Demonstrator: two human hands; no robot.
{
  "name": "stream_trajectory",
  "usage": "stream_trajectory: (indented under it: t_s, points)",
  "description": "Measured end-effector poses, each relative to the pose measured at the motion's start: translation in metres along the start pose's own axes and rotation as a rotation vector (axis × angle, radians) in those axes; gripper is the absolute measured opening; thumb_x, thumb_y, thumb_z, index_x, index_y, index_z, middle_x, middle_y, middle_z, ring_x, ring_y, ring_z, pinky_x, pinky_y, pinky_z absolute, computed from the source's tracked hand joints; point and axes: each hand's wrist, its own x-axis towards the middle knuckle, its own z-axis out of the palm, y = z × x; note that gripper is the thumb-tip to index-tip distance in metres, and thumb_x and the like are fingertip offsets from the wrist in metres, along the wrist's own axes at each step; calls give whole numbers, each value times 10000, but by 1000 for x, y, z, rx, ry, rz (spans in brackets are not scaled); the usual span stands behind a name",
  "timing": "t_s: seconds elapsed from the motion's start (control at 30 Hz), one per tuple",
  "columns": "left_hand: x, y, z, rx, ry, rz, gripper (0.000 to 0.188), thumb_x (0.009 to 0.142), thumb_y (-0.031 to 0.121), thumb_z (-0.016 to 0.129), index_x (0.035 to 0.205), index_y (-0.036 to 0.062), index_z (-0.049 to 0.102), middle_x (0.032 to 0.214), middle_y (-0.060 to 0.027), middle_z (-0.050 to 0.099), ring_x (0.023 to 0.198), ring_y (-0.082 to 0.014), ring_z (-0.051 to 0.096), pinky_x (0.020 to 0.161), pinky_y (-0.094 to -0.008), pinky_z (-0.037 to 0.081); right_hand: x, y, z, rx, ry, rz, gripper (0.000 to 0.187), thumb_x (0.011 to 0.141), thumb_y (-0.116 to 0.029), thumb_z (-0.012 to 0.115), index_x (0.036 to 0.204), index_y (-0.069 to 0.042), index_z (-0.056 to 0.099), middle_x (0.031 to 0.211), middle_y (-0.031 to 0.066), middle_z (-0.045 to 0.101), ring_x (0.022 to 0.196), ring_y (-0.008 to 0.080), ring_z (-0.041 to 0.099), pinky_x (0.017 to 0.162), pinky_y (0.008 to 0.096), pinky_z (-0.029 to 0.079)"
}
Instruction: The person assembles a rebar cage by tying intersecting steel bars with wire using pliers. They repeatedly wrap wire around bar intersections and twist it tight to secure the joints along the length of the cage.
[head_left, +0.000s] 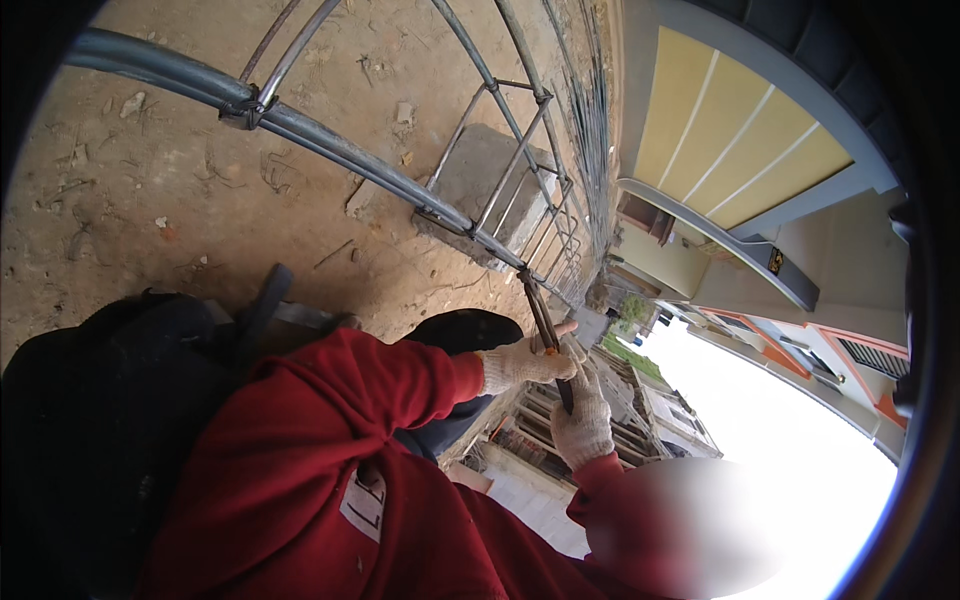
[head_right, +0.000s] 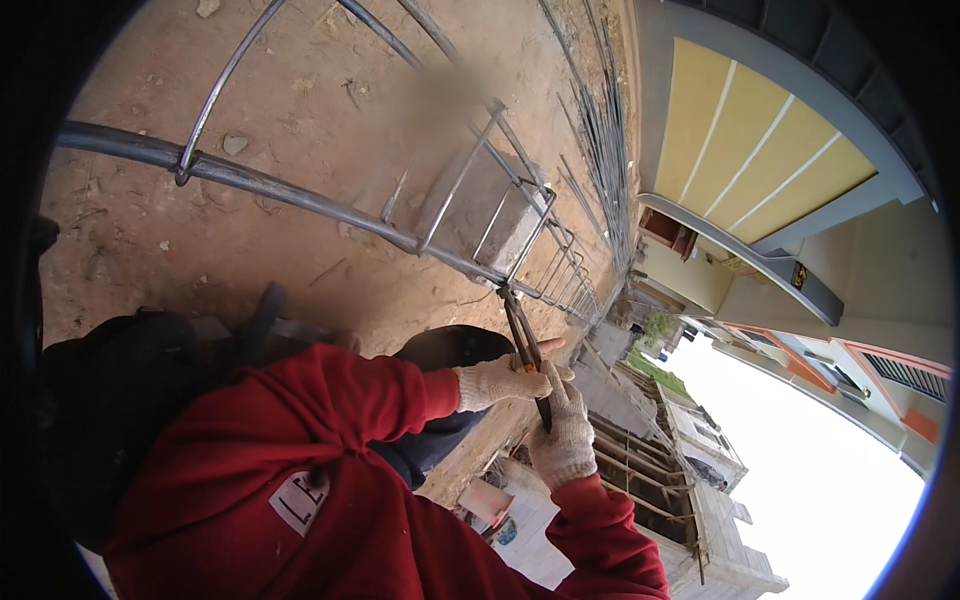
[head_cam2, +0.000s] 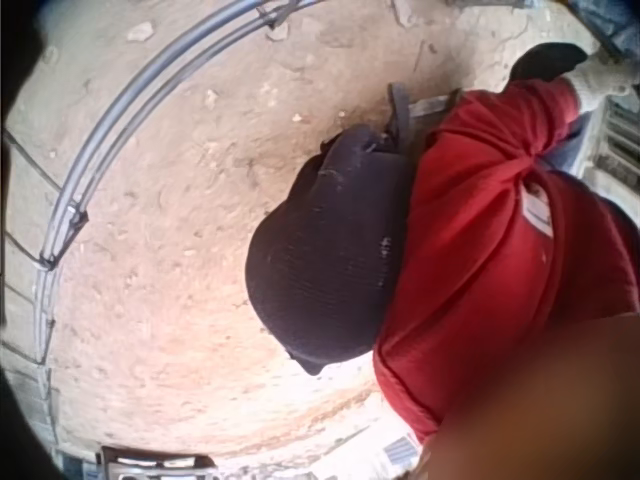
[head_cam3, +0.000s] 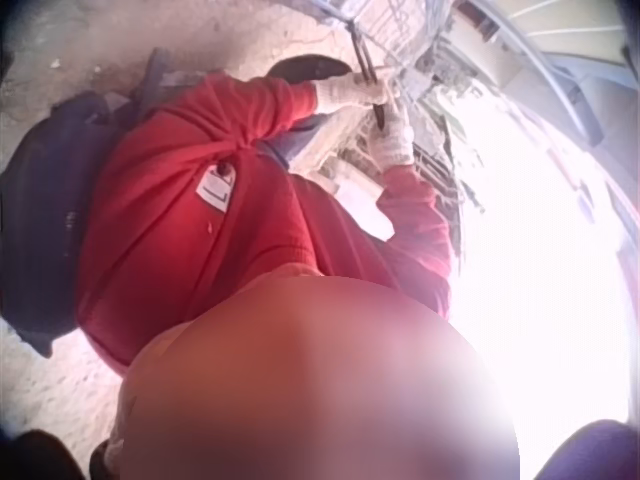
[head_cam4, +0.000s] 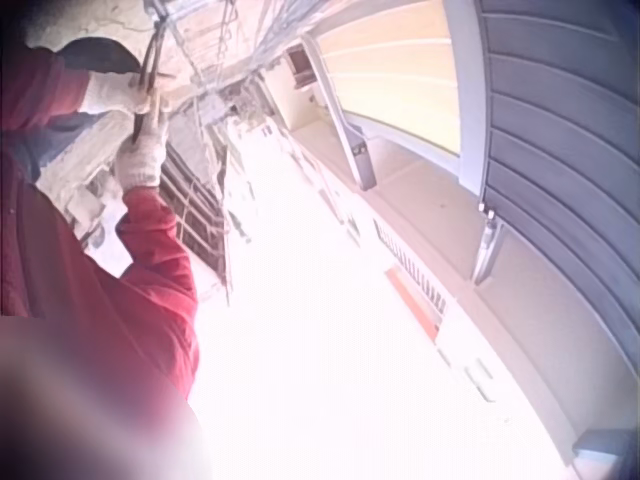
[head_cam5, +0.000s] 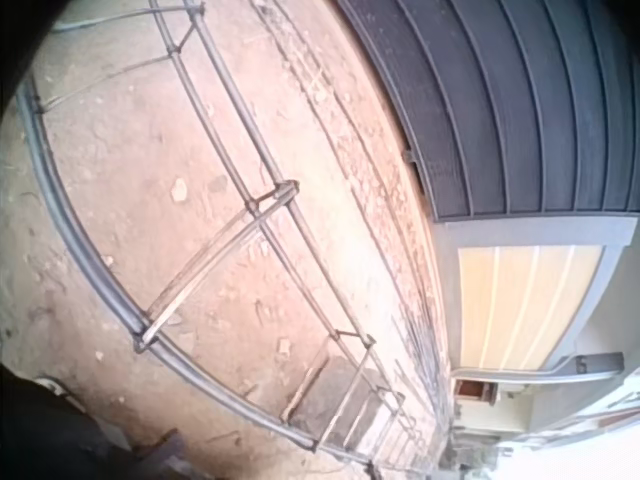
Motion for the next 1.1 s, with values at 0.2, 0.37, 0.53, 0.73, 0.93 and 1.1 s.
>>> stream_trajectory:
  t_s: [0.2, 0.37, 0.53, 0.73, 0.93, 1.1]
  points:
    - [6, 5, -14, 163, -97, 21, 706, 971, 320, 593, 1554, 87, 270, 1608, -122, 264, 1434, -269, 354, 1209, -425, 239, 16, 5, -34, 135, -92, 241, 480, 850, 3, 594, 1319, -93, 603, 964, 183, 704, 873, 384, 691, 787, 387, 551]
    - [-7, 15, -24, -459, -398, 100, 878, 829, 720, 587, 1469, 138, 434, 1568, -123, 368, 1460, -326, 335, 1184, -544, 274, 32, 41, -46, 601, -453, 399, 300, 973, -90, 587, 1211, 92, 605, 904, 134, 681, 708, 174, 655, 632, 330, 557]
    - [7, 26, -1, -632, 25, 187, 991, 736, 748, 667, 1495, 161, 426, 1526, -128, 445, 1454, -302, 358, 1157, -496, 343, 49, 50, -62, 1125, -720, 596, 342, 966, -134, 638, 1218, 94, 597, 929, 153, 717, 779, 236, 721, 694, 368, 621]
    - [48, 57, 50, -871, 20, 424, 182, 991, 210, 613, 853, 92, 611, 797, -19, 620, 846, -179, 634, 945, -430, 548, 36, -24, -92, -103, -165, 221, 572, 852, -323, 773, 1230, 67, 593, 893, 193, 702, 782, 298, 715, 688, 398, 577]
    - [59, 68, 75, -1014, 309, 421, 233, 949, 143, 642, 739, 104, 548, 660, -24, 528, 671, -192, 606, 804, -406, 590, 40, -39, -56, -1086, 10, 186, 783, 728, -488, 821, 1274, 2, 547, 1048, 162, 638, 946, 324, 654, 780, 466, 529]
    - [44, 34, 55, -815, 380, 351, 174, 942, 263, 702, 922, 112, 619, 879, -35, 633, 801, -183, 634, 828, -382, 559, 54, 18, -52, -605, -410, 258, 303, 822, -267, 796, 931, -24, 651, 701, 85, 619, 651, 259, 667, 545, 392, 513]
